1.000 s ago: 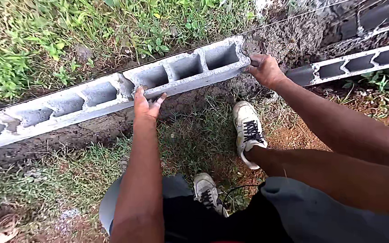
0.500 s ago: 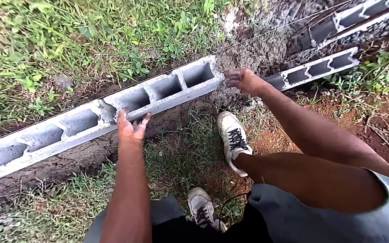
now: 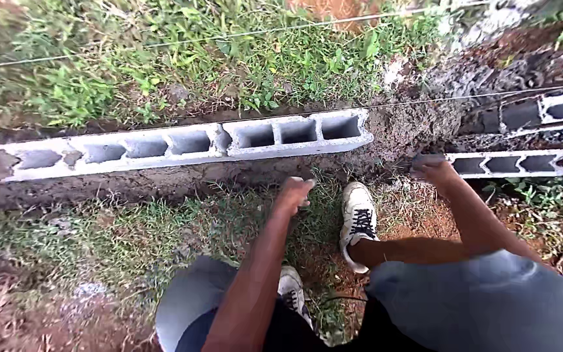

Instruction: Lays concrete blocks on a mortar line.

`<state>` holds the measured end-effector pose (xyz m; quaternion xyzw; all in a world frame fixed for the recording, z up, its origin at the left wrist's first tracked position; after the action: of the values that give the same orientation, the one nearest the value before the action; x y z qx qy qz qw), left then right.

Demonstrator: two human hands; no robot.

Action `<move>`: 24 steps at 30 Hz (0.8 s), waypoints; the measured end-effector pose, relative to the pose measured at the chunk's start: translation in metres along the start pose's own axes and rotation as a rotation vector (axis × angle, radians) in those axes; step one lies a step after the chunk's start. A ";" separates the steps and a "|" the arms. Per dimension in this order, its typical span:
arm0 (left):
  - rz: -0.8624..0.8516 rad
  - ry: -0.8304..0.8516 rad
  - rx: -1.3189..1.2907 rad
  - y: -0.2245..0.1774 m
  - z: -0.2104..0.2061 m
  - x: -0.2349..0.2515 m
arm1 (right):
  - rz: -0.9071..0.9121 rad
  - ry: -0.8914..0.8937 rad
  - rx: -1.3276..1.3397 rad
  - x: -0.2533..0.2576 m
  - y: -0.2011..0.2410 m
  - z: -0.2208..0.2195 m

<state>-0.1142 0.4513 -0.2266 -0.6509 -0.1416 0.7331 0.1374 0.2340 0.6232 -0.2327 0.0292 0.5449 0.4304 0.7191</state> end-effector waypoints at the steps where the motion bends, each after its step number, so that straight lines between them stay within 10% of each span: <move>1: 0.001 0.000 0.063 0.001 -0.006 -0.016 | -0.005 0.040 -0.113 0.008 -0.007 0.000; 5: -0.024 0.066 0.168 -0.008 -0.018 -0.108 | -0.026 0.209 -0.428 -0.053 0.033 0.003; 11: -0.069 -0.033 -0.383 0.018 0.018 -0.281 | 0.023 0.281 -0.533 -0.216 0.113 0.040; 18: 0.088 -0.441 -0.692 0.154 0.077 -0.467 | -0.008 0.278 -0.549 -0.411 0.187 0.110; 24: 0.605 -0.596 -0.801 0.278 -0.004 -0.575 | -0.121 0.278 -0.567 -0.440 0.185 0.152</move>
<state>-0.0488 -0.0263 0.1918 -0.4292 -0.2481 0.7806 -0.3806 0.2324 0.5181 0.2573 -0.2638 0.4971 0.5214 0.6414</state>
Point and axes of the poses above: each hand's wrist, its own x-axis towards the middle knuckle, its own z-axis out of the back of the hand, y = z × x, the point moved 2 cm from there along x, towards the middle knuckle, and after that the axes turned 12 degrees about x, right-handed, at the moved point
